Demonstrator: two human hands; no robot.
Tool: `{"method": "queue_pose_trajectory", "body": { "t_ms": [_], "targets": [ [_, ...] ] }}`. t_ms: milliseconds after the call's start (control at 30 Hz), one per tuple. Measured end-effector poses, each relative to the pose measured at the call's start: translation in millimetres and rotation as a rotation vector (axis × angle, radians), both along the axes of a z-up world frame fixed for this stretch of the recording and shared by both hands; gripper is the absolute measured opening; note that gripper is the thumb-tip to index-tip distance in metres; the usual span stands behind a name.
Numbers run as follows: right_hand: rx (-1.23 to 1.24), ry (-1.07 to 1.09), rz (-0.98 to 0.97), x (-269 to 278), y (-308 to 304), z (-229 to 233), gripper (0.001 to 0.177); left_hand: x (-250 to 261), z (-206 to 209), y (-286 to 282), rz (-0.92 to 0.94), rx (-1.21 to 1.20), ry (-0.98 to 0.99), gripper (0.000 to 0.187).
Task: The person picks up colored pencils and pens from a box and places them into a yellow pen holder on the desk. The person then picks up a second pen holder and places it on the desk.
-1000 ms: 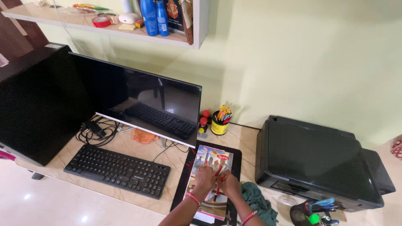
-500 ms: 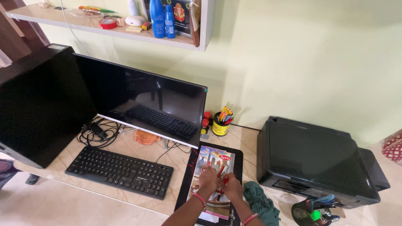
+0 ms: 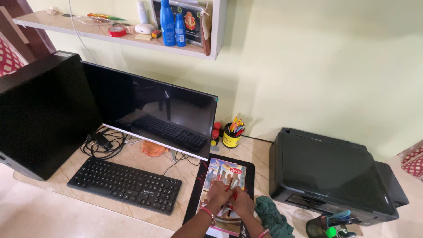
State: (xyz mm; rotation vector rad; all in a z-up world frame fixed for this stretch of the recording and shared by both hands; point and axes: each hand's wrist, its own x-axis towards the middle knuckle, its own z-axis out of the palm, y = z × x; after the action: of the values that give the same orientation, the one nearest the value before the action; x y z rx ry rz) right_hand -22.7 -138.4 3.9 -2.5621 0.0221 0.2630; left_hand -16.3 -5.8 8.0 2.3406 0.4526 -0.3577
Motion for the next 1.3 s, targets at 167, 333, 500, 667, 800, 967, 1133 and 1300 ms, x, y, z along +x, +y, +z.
{"method": "queue_pose_trajectory", "body": {
  "t_ms": [167, 333, 500, 667, 800, 967, 1133, 1300],
  "targets": [
    [-0.025, 0.036, 0.014, 2.2, 0.0, -0.7, 0.026, 3.4, -14.6, -2.0, 0.089, -0.06, -0.06, 0.035],
    [-0.044, 0.06, -0.024, 12.1, -2.1, -15.1, 0.023, 9.2, -31.5, -2.9, 0.119, -0.045, -0.128, 0.04],
    [-0.014, 0.084, -0.082, 16.5, -3.4, -17.9, 0.02, 16.1, -46.2, -2.7, 0.131, -0.016, -0.166, 0.043],
    [-0.085, 0.084, -0.041, 18.6, -5.3, -11.8, 0.028, 25.4, -62.8, -4.7, 0.125, -0.007, -0.22, 0.044],
    [-0.056, 0.114, -0.062, 21.6, -7.6, -13.0, 0.032, 30.8, -72.8, -8.1, 0.138, -0.046, -0.247, 0.044],
    [-0.039, 0.047, -0.039, 21.6, -8.2, -6.9, 0.038, 28.8, -68.2, -8.5, 0.14, -0.056, -0.251, 0.044],
    [-0.033, 0.121, -0.042, 18.7, -6.3, 16.6, 0.047, 24.3, -60.3, -9.9, 0.163, -0.071, -0.286, 0.043],
    [0.033, 0.12, -0.068, 23.3, -7.0, 14.9, 0.044, 25.3, -66.6, -8.4, 0.189, -0.116, -0.263, 0.041]
  ]
}}
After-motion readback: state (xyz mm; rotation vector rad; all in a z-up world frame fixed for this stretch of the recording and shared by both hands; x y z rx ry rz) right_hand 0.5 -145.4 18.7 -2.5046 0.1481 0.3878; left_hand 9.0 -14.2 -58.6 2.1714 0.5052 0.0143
